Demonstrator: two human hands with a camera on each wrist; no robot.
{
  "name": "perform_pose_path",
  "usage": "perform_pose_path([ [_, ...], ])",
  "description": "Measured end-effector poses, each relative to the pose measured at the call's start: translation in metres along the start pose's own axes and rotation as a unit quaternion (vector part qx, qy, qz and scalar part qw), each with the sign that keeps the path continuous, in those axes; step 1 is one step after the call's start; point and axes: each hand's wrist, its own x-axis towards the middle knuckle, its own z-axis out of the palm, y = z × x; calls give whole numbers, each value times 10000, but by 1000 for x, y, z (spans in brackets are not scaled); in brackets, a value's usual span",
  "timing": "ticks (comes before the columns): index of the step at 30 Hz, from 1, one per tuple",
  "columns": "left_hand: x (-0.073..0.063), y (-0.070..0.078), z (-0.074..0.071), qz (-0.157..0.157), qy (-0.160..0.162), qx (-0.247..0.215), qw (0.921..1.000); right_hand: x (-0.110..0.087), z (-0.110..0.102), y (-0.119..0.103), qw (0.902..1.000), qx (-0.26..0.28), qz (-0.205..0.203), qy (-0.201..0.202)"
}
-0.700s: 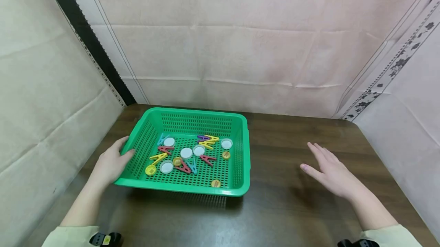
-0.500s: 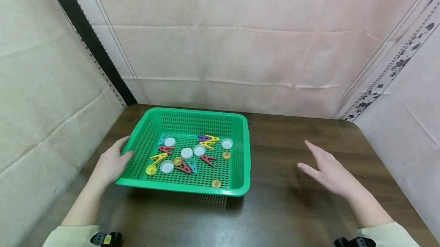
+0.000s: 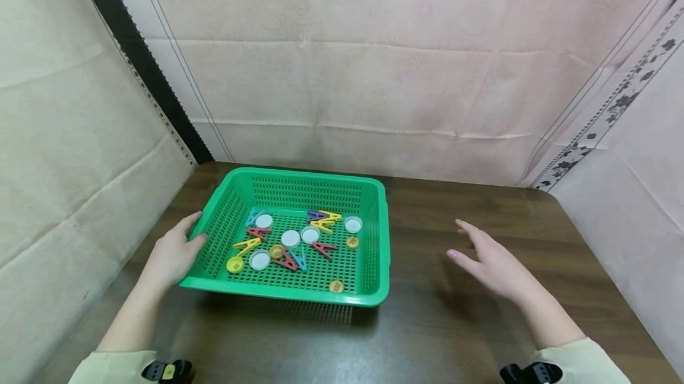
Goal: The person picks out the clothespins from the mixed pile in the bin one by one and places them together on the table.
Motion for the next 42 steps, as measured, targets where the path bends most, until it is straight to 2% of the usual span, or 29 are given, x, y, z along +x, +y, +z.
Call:
perform_pose_path([
  [14, 2, -1, 2, -10, 4, -71, 10000, 11, 7, -12, 9991, 384, -133, -95],
  [28, 3, 3, 4, -15, -2, -126, 9999, 28, 6, -34, 9971, 592, -471, -62],
  [42, 1, -2, 1, -42, 105, -122, 9999, 51, -1, -72, 9957, 647, -602, -294],
])
